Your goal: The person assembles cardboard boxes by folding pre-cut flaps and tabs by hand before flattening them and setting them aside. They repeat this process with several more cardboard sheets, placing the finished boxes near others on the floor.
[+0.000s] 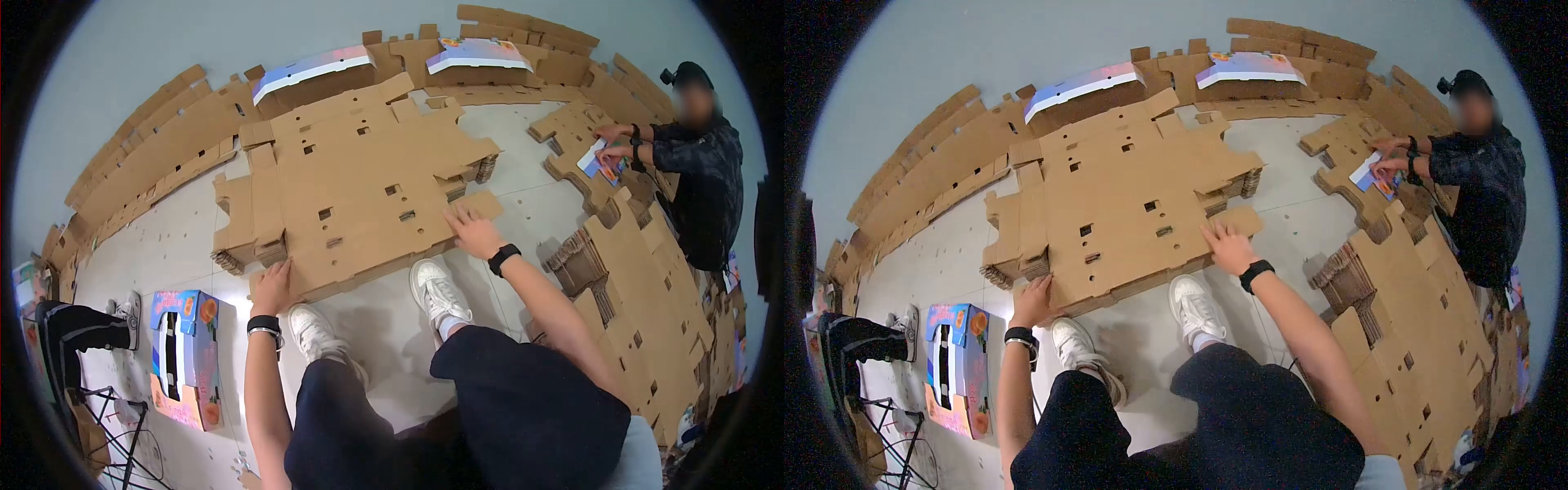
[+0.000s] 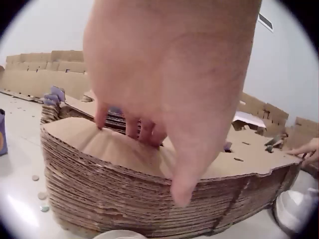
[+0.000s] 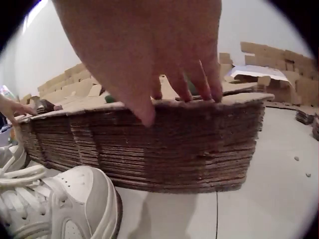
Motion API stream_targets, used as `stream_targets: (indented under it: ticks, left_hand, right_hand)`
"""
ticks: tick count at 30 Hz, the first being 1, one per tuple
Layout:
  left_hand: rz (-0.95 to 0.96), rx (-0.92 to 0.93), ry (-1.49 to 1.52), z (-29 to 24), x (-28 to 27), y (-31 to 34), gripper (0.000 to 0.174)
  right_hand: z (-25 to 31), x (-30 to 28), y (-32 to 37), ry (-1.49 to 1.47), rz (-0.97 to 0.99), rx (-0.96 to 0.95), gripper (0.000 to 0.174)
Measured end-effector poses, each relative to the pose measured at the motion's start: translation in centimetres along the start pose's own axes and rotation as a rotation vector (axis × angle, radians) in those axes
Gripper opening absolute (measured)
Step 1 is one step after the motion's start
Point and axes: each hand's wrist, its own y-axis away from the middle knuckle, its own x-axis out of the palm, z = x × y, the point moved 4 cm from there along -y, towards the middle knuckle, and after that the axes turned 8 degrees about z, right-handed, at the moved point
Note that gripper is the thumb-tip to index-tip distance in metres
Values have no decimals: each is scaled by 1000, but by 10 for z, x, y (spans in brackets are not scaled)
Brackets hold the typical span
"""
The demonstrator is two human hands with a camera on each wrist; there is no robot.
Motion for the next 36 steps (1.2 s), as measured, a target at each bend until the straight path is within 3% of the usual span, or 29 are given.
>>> stream_targets:
  ticks: [5,7,12,14,17,22,25,27,31,33,35,36]
  left_hand:
    - [19,15,-39,9,2,-3,99]
    - [-29,30,-58,6,-4,-1,97]
    - [-1,9,-83,14,1,-5,97]
    - [-10,-17,-62,17,6,-7,98]
    - [-68,58,-39,23,18,-3,99]
    - [-210,47,-142,17,47,14,90]
    - [-236,1,-161,3,48,28,85]
    - [-277,-59,-158,3,53,33,86]
    - [-293,-140,-132,4,52,44,79]
    - [-313,-152,-92,14,53,51,80]
    - [-336,-162,-50,22,51,59,82]
    - [-245,-264,167,30,51,65,84]
  right_hand:
    - [33,34,-1,79,-27,-11,85]
    - [39,28,-1,56,-155,9,85]
    - [46,31,-15,17,-130,64,86]
    - [57,31,-11,228,-41,154,83]
    - [75,38,-1,361,-70,194,82]
    - [78,35,-3,150,-43,114,81]
    - [90,-15,-2,22,37,-13,66]
    - [120,-45,-1,-292,459,-253,52]
    - [200,-86,35,-401,319,-835,46]
    - [237,-120,52,-419,425,-916,45]
    - [269,-171,68,-247,439,-998,43]
    - [287,-186,74,-423,364,-1111,45]
